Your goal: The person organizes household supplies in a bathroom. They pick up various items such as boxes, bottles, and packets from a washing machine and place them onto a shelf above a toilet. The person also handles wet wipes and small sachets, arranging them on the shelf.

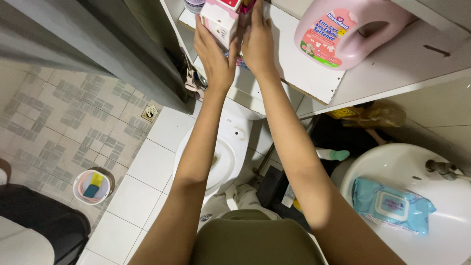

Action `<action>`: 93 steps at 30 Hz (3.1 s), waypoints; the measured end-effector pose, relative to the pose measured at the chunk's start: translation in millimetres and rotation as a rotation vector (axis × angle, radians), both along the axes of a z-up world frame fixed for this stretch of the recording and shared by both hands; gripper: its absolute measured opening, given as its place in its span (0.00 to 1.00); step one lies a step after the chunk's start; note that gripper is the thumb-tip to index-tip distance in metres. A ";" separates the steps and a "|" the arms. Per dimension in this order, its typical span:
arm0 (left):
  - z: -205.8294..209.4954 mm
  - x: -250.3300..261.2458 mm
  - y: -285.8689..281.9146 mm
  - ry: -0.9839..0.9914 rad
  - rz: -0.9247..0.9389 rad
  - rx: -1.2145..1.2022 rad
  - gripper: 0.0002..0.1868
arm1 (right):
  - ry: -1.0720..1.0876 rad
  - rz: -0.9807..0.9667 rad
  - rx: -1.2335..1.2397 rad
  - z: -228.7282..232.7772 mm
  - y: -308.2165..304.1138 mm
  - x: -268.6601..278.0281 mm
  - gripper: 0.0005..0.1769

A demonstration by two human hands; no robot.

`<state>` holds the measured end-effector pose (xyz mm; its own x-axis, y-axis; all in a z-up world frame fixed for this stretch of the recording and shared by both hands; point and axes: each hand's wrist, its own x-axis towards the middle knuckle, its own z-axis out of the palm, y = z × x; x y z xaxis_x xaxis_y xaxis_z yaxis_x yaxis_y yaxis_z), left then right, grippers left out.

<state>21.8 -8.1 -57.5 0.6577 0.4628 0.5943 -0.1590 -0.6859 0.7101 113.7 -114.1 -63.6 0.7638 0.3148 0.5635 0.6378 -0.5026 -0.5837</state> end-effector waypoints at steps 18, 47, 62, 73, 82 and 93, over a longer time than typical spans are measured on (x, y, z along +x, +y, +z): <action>11.1 -11.1 12.2 -0.088 -0.038 -0.088 0.60 | 0.044 0.013 0.160 8.3 -2.9 -5.5 0.42; 12.9 -10.2 13.0 -0.115 -0.031 -0.139 0.50 | -0.168 0.063 0.217 56.2 -4.2 -36.5 0.23; 15.9 -10.1 12.2 -0.120 -0.016 -0.202 0.48 | 0.081 0.070 -0.006 22.5 0.4 -20.2 0.28; 19.6 -14.4 12.4 -0.115 -0.006 -0.139 0.53 | 0.014 0.013 0.121 28.5 0.1 -26.6 0.33; 24.0 -17.6 9.2 -0.100 -0.029 -0.144 0.58 | -0.039 0.035 0.309 28.8 -2.8 -22.5 0.31; 22.8 -25.1 7.6 -0.077 0.013 -0.074 0.54 | -0.060 0.096 0.434 35.5 -2.8 -24.5 0.23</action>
